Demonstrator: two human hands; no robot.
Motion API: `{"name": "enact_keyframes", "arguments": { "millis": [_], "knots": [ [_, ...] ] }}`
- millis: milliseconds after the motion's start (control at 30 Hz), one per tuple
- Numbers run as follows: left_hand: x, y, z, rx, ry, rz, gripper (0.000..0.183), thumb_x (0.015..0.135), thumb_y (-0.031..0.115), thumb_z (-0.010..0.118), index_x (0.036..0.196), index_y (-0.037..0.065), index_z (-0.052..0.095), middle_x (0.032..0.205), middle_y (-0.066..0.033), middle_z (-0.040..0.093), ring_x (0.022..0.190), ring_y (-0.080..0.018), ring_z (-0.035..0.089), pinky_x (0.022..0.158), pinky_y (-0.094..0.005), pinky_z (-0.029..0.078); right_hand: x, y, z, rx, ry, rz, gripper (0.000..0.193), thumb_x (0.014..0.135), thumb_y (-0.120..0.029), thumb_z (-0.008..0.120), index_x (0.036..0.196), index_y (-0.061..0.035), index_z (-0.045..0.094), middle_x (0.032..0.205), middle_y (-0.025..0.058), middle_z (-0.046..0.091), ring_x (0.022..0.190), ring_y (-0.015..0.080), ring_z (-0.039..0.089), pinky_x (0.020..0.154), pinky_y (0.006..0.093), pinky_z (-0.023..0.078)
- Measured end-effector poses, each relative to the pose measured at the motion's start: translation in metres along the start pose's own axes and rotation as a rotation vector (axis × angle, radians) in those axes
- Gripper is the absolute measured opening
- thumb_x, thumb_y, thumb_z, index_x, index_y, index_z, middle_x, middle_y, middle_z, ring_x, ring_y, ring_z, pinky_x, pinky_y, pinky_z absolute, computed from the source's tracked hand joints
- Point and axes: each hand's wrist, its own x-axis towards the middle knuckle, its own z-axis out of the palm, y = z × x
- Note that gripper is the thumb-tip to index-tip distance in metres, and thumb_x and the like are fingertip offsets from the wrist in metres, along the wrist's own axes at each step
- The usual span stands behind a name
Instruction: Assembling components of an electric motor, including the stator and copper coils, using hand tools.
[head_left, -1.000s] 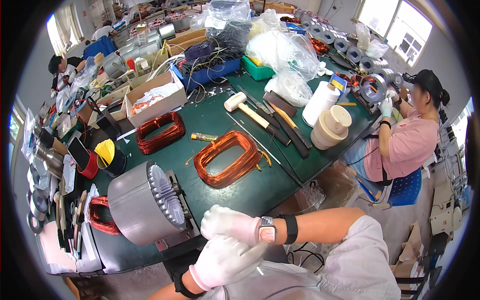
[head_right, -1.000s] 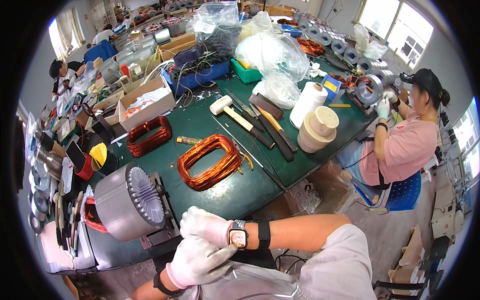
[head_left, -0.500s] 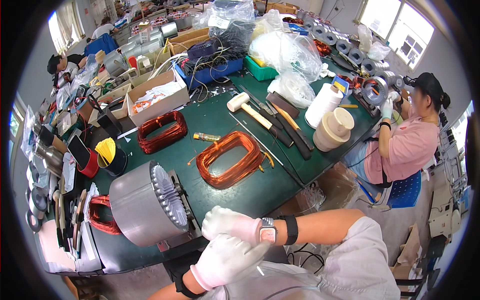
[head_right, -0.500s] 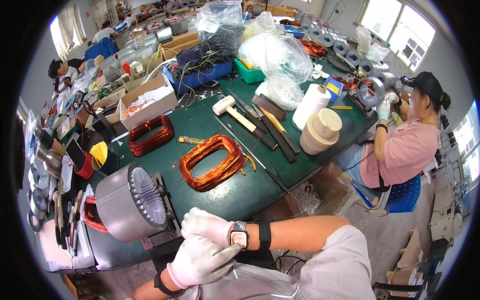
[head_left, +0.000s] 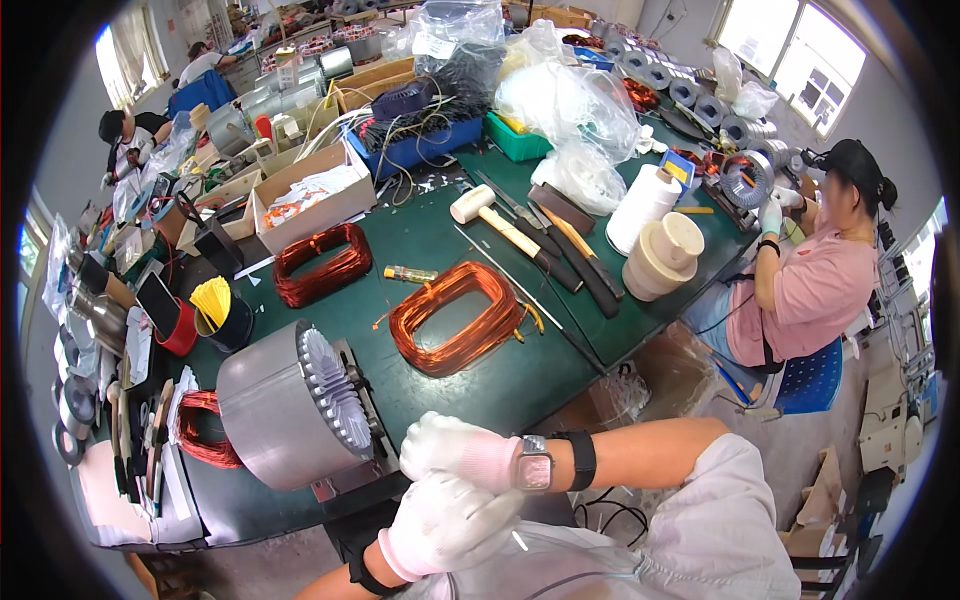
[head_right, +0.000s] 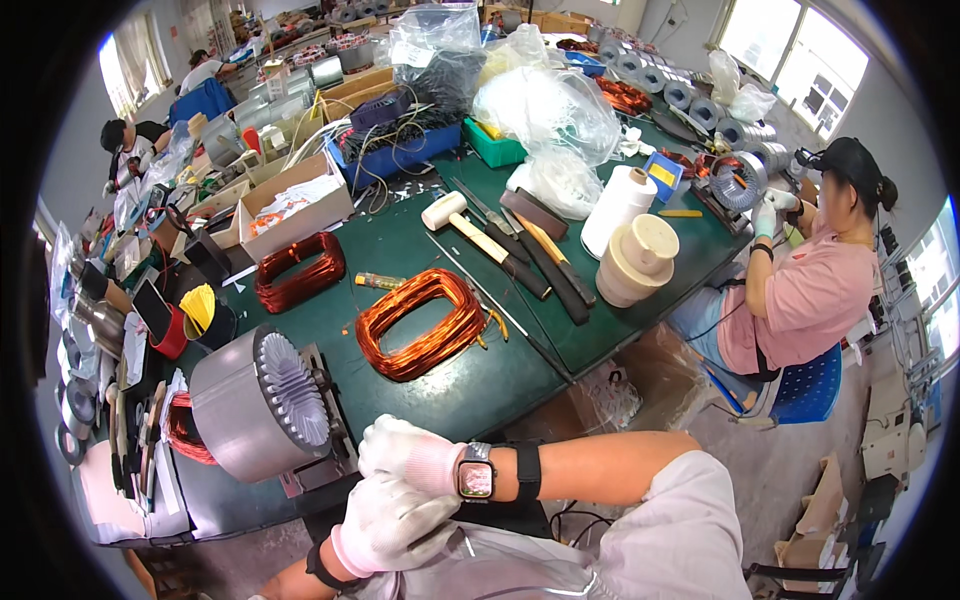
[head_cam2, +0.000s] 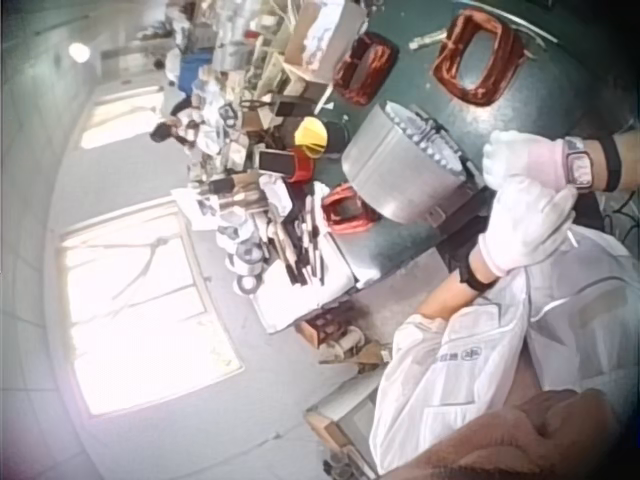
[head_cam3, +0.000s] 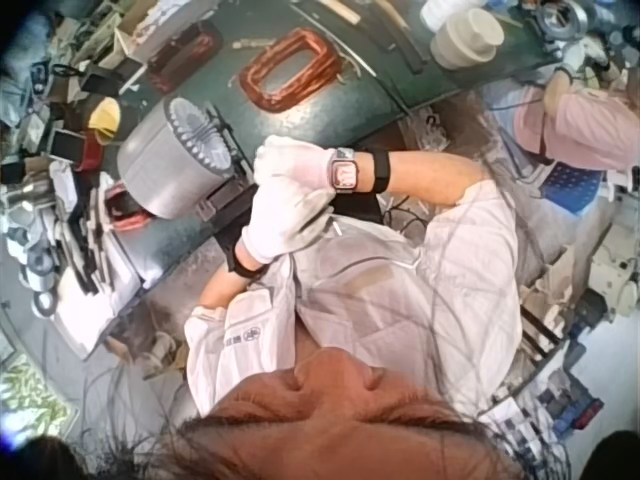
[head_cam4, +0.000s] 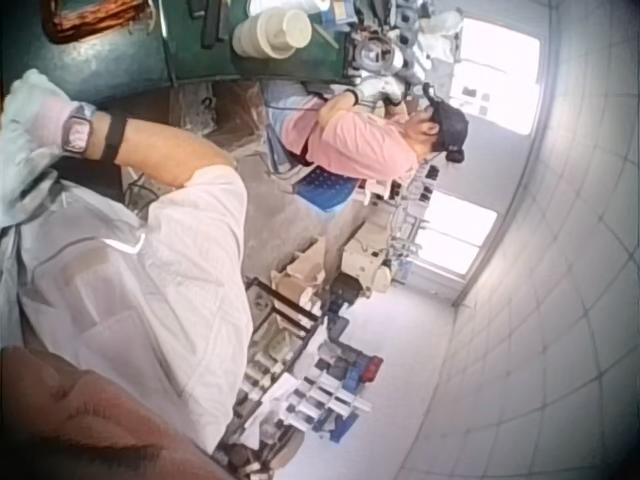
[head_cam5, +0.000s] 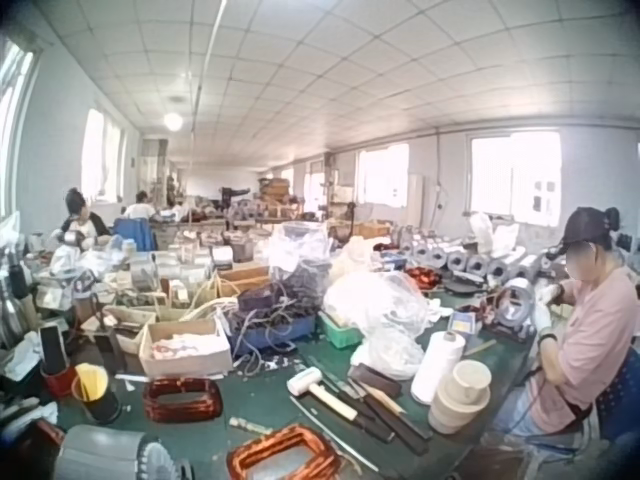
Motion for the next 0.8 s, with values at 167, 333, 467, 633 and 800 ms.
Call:
{"name": "enact_keyframes", "arguments": {
  "millis": [167, 333, 467, 633, 800],
  "knots": [
    [-0.030, -0.009, -0.022, 0.066, 0.038, -0.103, 0.028, 0.069, 0.011, 0.084, 0.097, 0.007, 0.078, 0.070, -0.0047, 0.067, 0.060, -0.0255, 0.062, 0.056, -0.0398, 0.046, -0.023, 0.030, -0.038, 0.073, 0.216, 0.102, 0.008, 0.080, -0.017, 0.068, 0.078, -0.0096, 0.070, 0.078, 0.0081, 0.069, 0.081, 0.0277, 0.072, 0.072, 0.0419, 0.058],
    [-0.081, -0.016, -0.032, 0.185, 0.096, -0.317, 0.028, 0.071, 0.006, 0.082, 0.099, 0.006, 0.078, 0.075, -0.0084, 0.071, 0.061, -0.0284, 0.067, 0.059, -0.0409, 0.051, -0.018, 0.116, -0.031, -0.019, 0.593, 0.439, 0.017, 0.084, -0.018, 0.072, 0.091, -0.0049, 0.066, 0.087, 0.0095, 0.067, 0.086, 0.0315, 0.067, 0.078, 0.0460, 0.054],
    [-0.083, -0.023, -0.030, 0.182, 0.078, -0.314, 0.028, 0.079, 0.008, 0.080, 0.106, 0.004, 0.075, 0.074, -0.0067, 0.070, 0.064, -0.0267, 0.068, 0.062, -0.0399, 0.053, 0.010, 0.153, -0.002, -0.253, 0.218, 0.489, 0.011, 0.089, -0.015, 0.068, 0.097, -0.0093, 0.072, 0.091, 0.0062, 0.070, 0.092, 0.0263, 0.068, 0.081, 0.0419, 0.053],
    [-0.088, -0.017, -0.027, 0.176, 0.078, -0.375, 0.029, 0.074, 0.006, 0.082, 0.102, 0.005, 0.078, 0.077, -0.0079, 0.072, 0.067, -0.0284, 0.069, 0.064, -0.0406, 0.052, 0.009, 0.165, -0.007, -0.296, 0.129, 0.384, 0.006, 0.089, -0.015, 0.065, 0.087, -0.0132, 0.071, 0.090, 0.0053, 0.069, 0.090, 0.0242, 0.067, 0.077, 0.0403, 0.054],
    [-0.071, -0.019, -0.020, 0.135, 0.041, -0.335, 0.026, 0.077, 0.007, 0.080, 0.102, 0.006, 0.078, 0.076, -0.0090, 0.072, 0.066, -0.0294, 0.069, 0.063, -0.0409, 0.053, -0.002, 0.160, -0.012, -0.245, 0.451, 0.265, 0.002, 0.087, -0.013, 0.065, 0.086, -0.0113, 0.066, 0.085, 0.0059, 0.063, 0.081, 0.0264, 0.065, 0.075, 0.0404, 0.054]
  ]
}}
